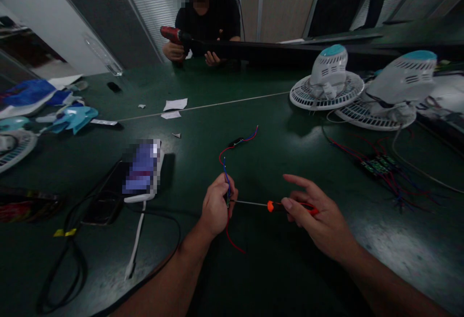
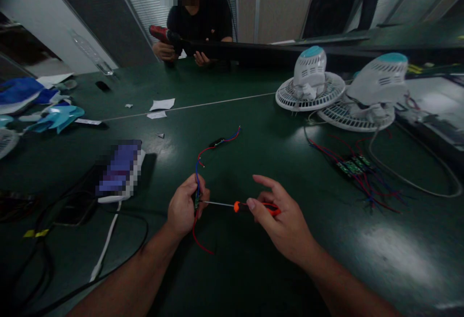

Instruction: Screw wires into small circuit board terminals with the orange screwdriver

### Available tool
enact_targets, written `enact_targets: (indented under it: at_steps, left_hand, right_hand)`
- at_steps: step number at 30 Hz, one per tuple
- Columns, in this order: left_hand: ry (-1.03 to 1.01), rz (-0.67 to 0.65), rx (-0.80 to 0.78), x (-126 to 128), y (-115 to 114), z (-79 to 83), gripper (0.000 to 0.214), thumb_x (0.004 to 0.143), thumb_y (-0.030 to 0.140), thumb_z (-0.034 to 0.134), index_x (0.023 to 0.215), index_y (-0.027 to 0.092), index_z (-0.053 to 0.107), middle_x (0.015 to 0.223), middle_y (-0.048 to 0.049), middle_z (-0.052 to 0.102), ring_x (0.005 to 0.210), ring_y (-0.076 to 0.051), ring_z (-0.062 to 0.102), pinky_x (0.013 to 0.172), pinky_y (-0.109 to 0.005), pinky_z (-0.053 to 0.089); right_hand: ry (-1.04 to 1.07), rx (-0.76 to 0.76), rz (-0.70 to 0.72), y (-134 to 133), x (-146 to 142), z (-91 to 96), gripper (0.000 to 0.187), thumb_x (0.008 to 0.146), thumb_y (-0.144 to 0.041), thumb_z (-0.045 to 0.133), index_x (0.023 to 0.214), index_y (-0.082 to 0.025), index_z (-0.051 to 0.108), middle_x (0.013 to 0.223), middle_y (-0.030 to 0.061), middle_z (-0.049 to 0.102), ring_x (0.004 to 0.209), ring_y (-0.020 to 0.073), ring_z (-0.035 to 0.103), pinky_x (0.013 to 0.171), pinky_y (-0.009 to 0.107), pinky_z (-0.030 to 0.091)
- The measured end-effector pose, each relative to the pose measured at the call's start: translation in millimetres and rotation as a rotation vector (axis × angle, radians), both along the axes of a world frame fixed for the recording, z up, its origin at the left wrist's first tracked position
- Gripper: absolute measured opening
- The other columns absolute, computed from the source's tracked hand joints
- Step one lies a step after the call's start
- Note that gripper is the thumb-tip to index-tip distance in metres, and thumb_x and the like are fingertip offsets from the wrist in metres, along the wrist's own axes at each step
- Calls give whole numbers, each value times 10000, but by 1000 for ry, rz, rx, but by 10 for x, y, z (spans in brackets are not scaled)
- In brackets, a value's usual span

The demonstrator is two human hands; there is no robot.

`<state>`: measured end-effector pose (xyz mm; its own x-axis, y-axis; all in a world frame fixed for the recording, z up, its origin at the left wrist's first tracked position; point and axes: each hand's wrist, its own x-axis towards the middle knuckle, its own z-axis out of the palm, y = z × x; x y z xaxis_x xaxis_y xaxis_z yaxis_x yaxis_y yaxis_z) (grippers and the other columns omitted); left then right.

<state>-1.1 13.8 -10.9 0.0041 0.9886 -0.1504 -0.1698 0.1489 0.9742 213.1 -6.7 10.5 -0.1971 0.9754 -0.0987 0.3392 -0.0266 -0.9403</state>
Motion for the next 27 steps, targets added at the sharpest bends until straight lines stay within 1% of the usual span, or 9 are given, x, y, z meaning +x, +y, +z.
enact_targets:
  at_steps: [5,9,11,12,14,17,20,23,27]
  left_hand:
    - [15,15,7,6,1,24,180,761,334,388,677,199,471,421,61,426,314,-86,322,337,-201,234]
    - [4,4,18,2,-1,19,183,761,341,393,679,198,473,429,63,424,310,-85,324,336,-205,243]
    - [6,-1,7,4,-5,19,185,755,346,398,677,197,474,444,60,433,313,-84,329,323,-200,238]
    - [8,-1,0,7,-7,21,185,750,349,401,674,197,474,453,57,438,316,-83,331,316,-197,233]
    - [9,5,-14,12,-10,28,183,739,352,411,666,196,474,464,52,445,323,-84,337,307,-191,227]
    - [-1,6,-12,17,-12,34,185,739,357,421,662,197,475,453,52,439,325,-86,339,311,-189,227]
    - [-1,9,7,16,-10,30,185,745,355,426,664,196,477,446,53,435,326,-87,338,321,-192,239]
    - [-3,7,6,9,-8,17,185,755,353,421,673,197,477,448,53,440,322,-87,338,322,-193,240]
    - [-5,2,3,2,-8,6,185,758,354,413,683,197,477,444,56,438,320,-87,335,326,-195,234]
  right_hand:
    - [9,42,-13,-2,-10,5,451,887,-364,562,1281,-180,443,664,-38,562,521,113,497,481,243,410]
    - [82,39,-65,-7,-15,1,482,839,-347,636,1264,-201,461,737,-16,606,553,115,528,492,237,424]
    - [119,22,-95,-9,-9,3,485,815,-383,663,1234,-208,494,752,-8,616,572,124,551,506,242,447]
    - [133,5,-100,-10,-3,4,474,822,-421,649,1222,-207,512,752,-2,620,580,130,563,509,245,456]
    - [130,-56,-92,-14,13,4,463,879,-507,538,1227,-201,538,683,-4,614,549,137,565,483,248,453]
    - [44,-153,-88,-16,32,-1,505,947,-547,363,1256,-200,562,533,-35,545,460,132,532,414,234,396]
    - [-6,-132,-87,-3,29,-3,470,935,-518,435,1260,-203,564,529,-50,519,467,125,533,419,227,387]
    - [25,-81,-61,12,13,-2,475,913,-474,508,1291,-187,512,562,-49,545,482,122,528,442,233,409]
    - [54,-75,-57,15,8,-8,487,900,-442,540,1303,-179,465,596,-46,551,495,124,522,443,239,412]
